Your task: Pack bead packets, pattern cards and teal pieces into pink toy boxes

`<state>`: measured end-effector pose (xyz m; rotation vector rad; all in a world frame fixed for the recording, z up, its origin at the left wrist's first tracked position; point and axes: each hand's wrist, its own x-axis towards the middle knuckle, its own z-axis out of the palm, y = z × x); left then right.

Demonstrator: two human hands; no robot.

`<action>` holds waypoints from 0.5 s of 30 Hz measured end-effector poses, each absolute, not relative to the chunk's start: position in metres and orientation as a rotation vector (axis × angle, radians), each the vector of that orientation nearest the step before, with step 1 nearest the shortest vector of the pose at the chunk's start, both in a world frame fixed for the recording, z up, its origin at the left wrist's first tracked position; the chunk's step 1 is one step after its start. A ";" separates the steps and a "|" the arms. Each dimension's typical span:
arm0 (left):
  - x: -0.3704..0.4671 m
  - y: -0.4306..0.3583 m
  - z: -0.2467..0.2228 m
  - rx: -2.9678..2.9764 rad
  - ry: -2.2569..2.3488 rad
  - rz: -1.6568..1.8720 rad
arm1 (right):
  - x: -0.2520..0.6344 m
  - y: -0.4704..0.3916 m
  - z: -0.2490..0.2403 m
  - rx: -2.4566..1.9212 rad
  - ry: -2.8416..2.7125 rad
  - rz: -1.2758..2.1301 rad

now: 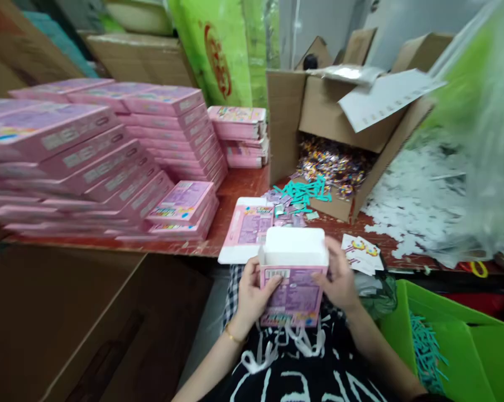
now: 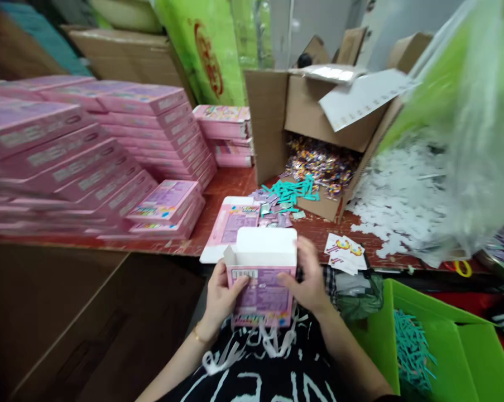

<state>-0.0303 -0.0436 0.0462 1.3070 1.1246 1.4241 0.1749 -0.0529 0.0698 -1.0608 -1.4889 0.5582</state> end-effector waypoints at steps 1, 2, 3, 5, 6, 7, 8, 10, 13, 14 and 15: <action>-0.029 -0.043 0.047 1.290 1.156 1.390 | 0.172 -0.050 0.059 -1.067 -1.469 0.704; -0.029 -0.042 0.046 1.294 1.202 1.353 | 0.168 -0.046 0.048 -1.076 -1.432 0.806; -0.030 -0.039 0.045 1.312 1.257 1.319 | 0.164 -0.042 0.039 -1.088 -1.388 0.855; -0.032 -0.029 0.041 1.354 1.350 1.210 | 0.158 -0.033 0.025 -1.091 -1.344 0.855; -0.033 -0.022 0.039 1.347 1.388 1.163 | 0.156 -0.028 0.020 -1.081 -1.334 0.823; -0.034 -0.015 0.037 1.339 1.406 1.128 | 0.154 -0.023 0.016 -1.065 -1.328 0.785; -0.034 -0.008 0.036 1.328 1.410 1.124 | 0.152 -0.018 0.014 -1.045 -1.314 0.751; -0.031 0.002 0.034 1.276 1.402 1.226 | 0.149 -0.009 0.012 -1.004 -1.271 0.727; -0.025 0.006 0.031 1.175 1.328 1.386 | 0.148 0.001 0.011 -0.983 -1.235 0.744; -0.024 0.006 0.030 1.180 1.317 1.396 | 0.149 0.003 0.011 -0.991 -1.255 0.742; -0.024 0.005 0.029 1.213 1.323 1.371 | 0.149 0.003 0.012 -1.007 -1.282 0.740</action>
